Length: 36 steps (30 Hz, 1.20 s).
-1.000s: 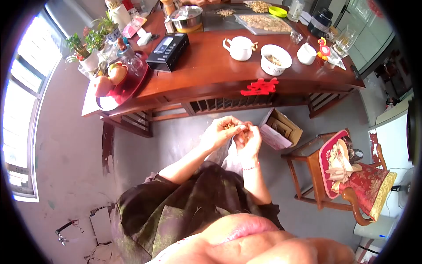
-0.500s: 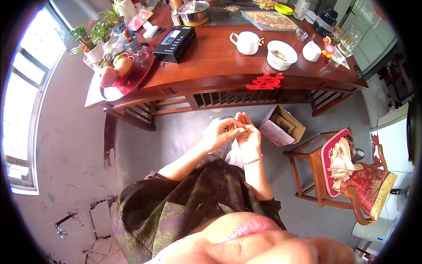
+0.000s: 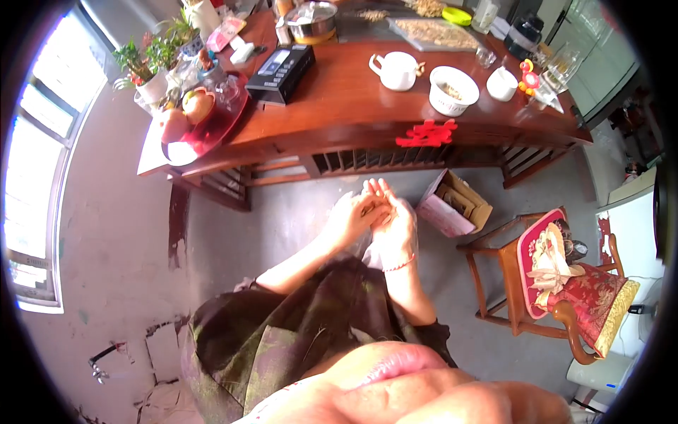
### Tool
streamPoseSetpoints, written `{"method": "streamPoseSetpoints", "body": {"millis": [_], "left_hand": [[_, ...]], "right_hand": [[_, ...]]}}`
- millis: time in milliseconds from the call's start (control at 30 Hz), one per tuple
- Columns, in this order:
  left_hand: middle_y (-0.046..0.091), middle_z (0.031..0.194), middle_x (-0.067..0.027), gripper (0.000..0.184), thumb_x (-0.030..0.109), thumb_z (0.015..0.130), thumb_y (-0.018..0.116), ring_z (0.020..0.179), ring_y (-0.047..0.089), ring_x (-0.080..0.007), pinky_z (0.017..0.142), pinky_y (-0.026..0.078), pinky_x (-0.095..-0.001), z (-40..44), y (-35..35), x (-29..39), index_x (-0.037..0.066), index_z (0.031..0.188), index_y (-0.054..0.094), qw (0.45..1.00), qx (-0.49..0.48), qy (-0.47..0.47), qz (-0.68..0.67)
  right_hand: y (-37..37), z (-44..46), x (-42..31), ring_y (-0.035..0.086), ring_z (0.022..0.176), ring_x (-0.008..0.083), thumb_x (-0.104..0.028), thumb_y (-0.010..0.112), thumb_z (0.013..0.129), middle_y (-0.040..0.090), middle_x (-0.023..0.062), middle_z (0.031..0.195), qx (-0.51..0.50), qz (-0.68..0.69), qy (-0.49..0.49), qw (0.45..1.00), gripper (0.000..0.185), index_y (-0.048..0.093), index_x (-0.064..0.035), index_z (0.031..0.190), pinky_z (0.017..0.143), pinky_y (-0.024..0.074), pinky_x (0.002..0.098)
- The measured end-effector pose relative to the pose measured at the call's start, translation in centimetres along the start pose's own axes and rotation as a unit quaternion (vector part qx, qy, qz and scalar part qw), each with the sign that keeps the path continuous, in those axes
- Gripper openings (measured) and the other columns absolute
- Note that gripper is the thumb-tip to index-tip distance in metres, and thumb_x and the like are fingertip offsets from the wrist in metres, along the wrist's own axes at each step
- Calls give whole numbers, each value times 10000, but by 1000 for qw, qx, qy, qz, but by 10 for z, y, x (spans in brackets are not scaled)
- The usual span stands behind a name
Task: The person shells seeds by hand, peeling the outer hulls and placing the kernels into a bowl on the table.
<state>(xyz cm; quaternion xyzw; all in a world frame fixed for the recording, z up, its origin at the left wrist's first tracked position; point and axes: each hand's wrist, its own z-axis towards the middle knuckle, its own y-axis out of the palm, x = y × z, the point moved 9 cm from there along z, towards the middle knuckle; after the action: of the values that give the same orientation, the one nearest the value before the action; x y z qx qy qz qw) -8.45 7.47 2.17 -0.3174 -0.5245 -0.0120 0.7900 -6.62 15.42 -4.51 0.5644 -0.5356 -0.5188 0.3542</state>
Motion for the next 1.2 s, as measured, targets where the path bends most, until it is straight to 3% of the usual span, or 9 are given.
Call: {"method": "streamPoseSetpoints", "body": {"millis": [67,300,533,733,833,867,900,1133,1200], "left_hand": [[679,827,-154,170,145,835,645,769,668,-287,684,513,-347,9,-3,-3,34,964,651,1000,4,-5,4],[656,776,-58,162,66,820,682,585,495,-57,561,429,-213,3,-21,-3,24,975,664,995,78,-12,-67],[667,790,-68,185,98,818,697,635,566,-94,617,469,-241,-3,-13,-5,27,986,665,998,45,37,-10],[642,729,-32,180,142,877,659,595,538,-94,555,443,-236,-5,-7,-16,-10,975,658,961,28,-41,-273],[372,576,64,245,257,961,538,456,252,-18,425,169,-195,-12,0,-42,36,903,627,863,-3,-226,-452],[372,576,64,245,257,961,538,456,252,-18,425,169,-195,-11,-2,-45,36,903,627,863,-2,-226,-452],[354,570,65,282,290,968,518,450,244,-26,419,170,-200,-14,0,-52,42,861,600,822,1,-262,-505],[290,548,51,373,387,977,460,436,208,-54,384,171,-207,-19,18,-75,97,744,490,646,-22,-314,-696],[311,584,52,332,338,980,476,460,244,-56,379,199,-211,-20,23,-81,77,777,505,544,3,-318,-777]], "right_hand": [[4,1,0,472,1224,313,-122,389,964,515,219,1270,-1,9,6,1000,371,462,77,1267,1077,350,394],[6,5,-4,498,1196,302,-122,407,974,544,209,1243,-3,25,-1,1000,335,502,74,1230,1035,389,382],[15,0,1,529,1149,296,-121,377,980,562,206,1194,2,24,11,1000,319,497,70,1207,1026,414,385],[-16,2,7,583,992,241,-100,394,956,607,148,1070,50,7,20,998,307,514,58,1189,901,474,343],[-30,4,1,568,799,166,-85,401,939,605,96,948,12,-15,27,999,297,532,49,1169,702,474,264],[-22,4,2,535,702,128,-77,402,932,591,72,887,-54,-24,42,997,292,542,45,1157,597,443,226],[-18,-2,-1,437,558,94,-83,405,930,556,46,778,55,-64,25,996,269,564,44,1105,459,339,201],[5,-21,-8,349,437,79,-296,452,986,455,-3,584,95,-243,28,965,325,572,-35,835,400,279,202],[-5,-17,4,336,425,69,-372,454,985,425,-19,549,57,-233,62,969,377,530,-66,778,396,272,189]]}}
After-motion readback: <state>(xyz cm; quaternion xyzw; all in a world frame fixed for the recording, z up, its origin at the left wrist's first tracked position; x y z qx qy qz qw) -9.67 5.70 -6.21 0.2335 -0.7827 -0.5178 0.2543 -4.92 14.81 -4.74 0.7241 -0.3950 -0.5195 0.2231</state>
